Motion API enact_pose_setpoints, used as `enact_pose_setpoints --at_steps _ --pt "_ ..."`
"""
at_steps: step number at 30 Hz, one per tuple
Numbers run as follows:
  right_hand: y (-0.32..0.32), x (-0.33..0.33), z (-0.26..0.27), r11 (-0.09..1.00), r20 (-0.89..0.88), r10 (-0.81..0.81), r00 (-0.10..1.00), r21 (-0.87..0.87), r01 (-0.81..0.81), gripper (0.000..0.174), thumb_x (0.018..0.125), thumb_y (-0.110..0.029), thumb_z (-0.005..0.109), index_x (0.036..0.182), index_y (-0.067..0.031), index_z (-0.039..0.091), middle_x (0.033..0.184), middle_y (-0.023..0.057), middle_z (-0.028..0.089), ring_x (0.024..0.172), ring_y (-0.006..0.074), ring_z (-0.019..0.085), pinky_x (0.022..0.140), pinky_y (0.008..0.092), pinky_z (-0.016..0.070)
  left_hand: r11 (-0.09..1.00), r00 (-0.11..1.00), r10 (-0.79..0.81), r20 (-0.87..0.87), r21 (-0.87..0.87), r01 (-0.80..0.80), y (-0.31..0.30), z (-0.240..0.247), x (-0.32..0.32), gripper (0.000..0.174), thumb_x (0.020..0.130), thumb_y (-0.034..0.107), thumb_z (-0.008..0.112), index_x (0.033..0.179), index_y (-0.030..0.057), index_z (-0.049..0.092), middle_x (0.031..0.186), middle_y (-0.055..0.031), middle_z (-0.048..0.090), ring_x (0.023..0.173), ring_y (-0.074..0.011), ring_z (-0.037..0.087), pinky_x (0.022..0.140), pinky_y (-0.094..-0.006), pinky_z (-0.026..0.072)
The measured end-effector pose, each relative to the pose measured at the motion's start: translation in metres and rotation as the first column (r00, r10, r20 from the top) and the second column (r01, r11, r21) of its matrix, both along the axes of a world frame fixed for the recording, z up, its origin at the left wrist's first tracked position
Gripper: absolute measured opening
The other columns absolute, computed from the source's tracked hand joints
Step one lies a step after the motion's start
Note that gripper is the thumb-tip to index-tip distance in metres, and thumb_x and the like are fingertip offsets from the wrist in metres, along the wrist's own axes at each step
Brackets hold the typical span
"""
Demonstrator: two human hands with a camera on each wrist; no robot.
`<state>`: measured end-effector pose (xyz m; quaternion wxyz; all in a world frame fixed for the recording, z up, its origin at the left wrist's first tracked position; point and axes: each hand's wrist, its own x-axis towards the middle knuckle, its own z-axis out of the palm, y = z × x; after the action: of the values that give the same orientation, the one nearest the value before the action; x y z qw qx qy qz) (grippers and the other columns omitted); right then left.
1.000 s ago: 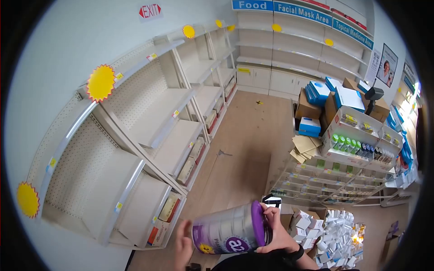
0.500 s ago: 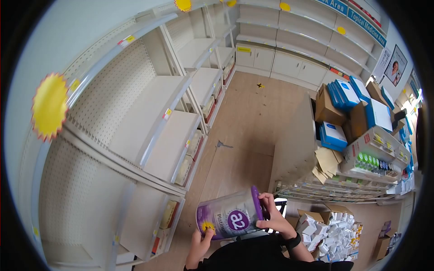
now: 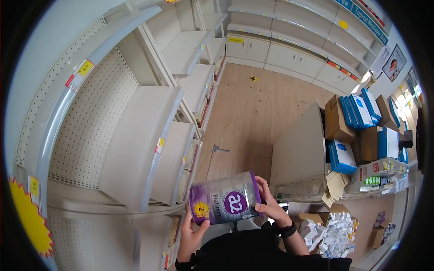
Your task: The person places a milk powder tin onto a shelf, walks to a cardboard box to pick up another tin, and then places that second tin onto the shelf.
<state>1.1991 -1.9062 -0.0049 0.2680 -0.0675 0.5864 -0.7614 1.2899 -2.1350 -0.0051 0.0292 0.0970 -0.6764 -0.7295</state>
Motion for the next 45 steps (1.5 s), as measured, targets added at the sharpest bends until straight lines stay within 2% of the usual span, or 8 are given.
enact_pose_setpoints --at_steps 10,18,20,24,26,36,41,45 --pt "-0.071 -0.077 0.023 0.993 -0.071 -0.092 0.993 0.069 0.097 0.096 0.06 -0.037 0.071 0.13 -0.0107 0.011 0.132 0.0153 0.021 0.126 0.0273 0.018 0.1 0.0388 0.0192 0.978 0.978 -0.208 -0.018 -0.03 0.207 -0.091 0.018 -0.109 0.069 0.072 0.005 0.067 0.128 -0.0039 0.028 0.113 -0.0099 0.047 0.098 -0.0148 0.048 0.086 -0.0268 0.0384" --pt "-0.079 -0.127 0.012 0.98 -0.074 -0.171 0.982 0.087 0.178 0.097 0.06 -0.032 0.072 0.13 -0.01 0.009 0.132 0.0171 0.02 0.126 0.0285 0.018 0.099 0.0392 0.0211 0.93 0.943 -0.333 0.016 -0.16 0.332 -0.107 -0.006 -0.182 0.073 0.07 0.002 0.068 0.13 -0.003 0.026 0.112 -0.0105 0.048 0.1 -0.0161 0.048 0.088 -0.0275 0.0387" --pt "-0.073 -0.149 0.007 0.972 -0.093 -0.2 0.975 0.11 0.209 0.098 0.058 -0.029 0.074 0.13 -0.0095 0.009 0.13 0.0177 0.021 0.124 0.0289 0.019 0.098 0.0391 0.0214 0.957 0.955 -0.288 0.073 -0.019 0.29 -0.099 -0.006 -0.209 0.074 0.068 0.001 0.068 0.129 -0.0035 0.027 0.114 -0.0104 0.048 0.101 -0.0166 0.048 0.088 -0.0279 0.0384" --pt "-0.047 -0.209 0.005 0.967 -0.138 -0.206 0.969 0.124 0.223 0.1 0.056 -0.023 0.076 0.129 -0.0084 0.01 0.128 0.0175 0.022 0.121 0.0271 0.022 0.098 0.0385 0.0211 0.947 0.95 -0.314 0.003 -0.069 0.313 -0.072 -0.016 -0.279 0.074 0.068 0.001 0.068 0.129 -0.0037 0.027 0.113 -0.0096 0.047 0.102 -0.0166 0.047 0.088 -0.0283 0.0378" --pt "-0.029 -0.242 0.004 0.955 -0.143 -0.208 0.968 0.185 0.232 0.108 0.049 -0.027 0.078 0.129 -0.0093 0.009 0.132 0.0164 0.018 0.127 0.0291 0.015 0.102 0.0397 0.0154 0.937 0.937 -0.348 -0.036 0.009 0.349 -0.051 -0.011 -0.319 0.071 0.069 0.001 0.068 0.127 -0.0042 0.028 0.112 -0.0095 0.048 0.102 -0.0164 0.047 0.09 -0.0284 0.0363" --pt "0.064 -0.372 0.007 0.885 -0.45 -0.15 0.88 0.336 0.322 0.12 0.047 -0.025 0.082 0.129 -0.0045 -0.004 0.13 0.0222 0.006 0.124 0.0333 0.016 0.102 0.04 0.0199 0.94 0.94 -0.34 -0.008 0.009 0.34 0.051 -0.003 -0.493 0.062 0.07 -0.002 0.065 0.121 -0.0056 0.031 0.112 -0.0118 0.048 0.103 -0.0171 0.048 0.091 -0.0285 0.0342" --pt "0.099 -0.406 0.012 0.816 -0.532 -0.246 0.81 0.337 0.469 0.118 0.046 -0.025 0.082 0.128 -0.0068 0.0 0.131 0.0236 0.005 0.124 0.036 0.018 0.1 0.0406 0.0227 0.896 0.895 -0.445 -0.021 0.003 0.445 0.09 -0.007 -0.552 0.067 0.069 -0.003 0.065 0.125 -0.0059 0.028 0.114 -0.0123 0.048 0.108 -0.017 0.044 0.093 -0.029 0.0327" --pt "0.123 -0.43 0.01 0.725 -0.593 -0.35 0.725 0.318 0.611 0.108 0.043 -0.024 0.083 0.124 -0.0107 0.012 0.131 0.024 0.009 0.122 0.0375 0.021 0.097 0.0429 0.0266 0.837 0.836 -0.542 0.088 0.144 0.528 0.124 -0.02 -0.6 0.072 0.07 0.0 0.066 0.128 -0.0038 0.024 0.12 -0.0117 0.042 0.112 -0.0164 0.04 0.095 -0.0286 0.0309"
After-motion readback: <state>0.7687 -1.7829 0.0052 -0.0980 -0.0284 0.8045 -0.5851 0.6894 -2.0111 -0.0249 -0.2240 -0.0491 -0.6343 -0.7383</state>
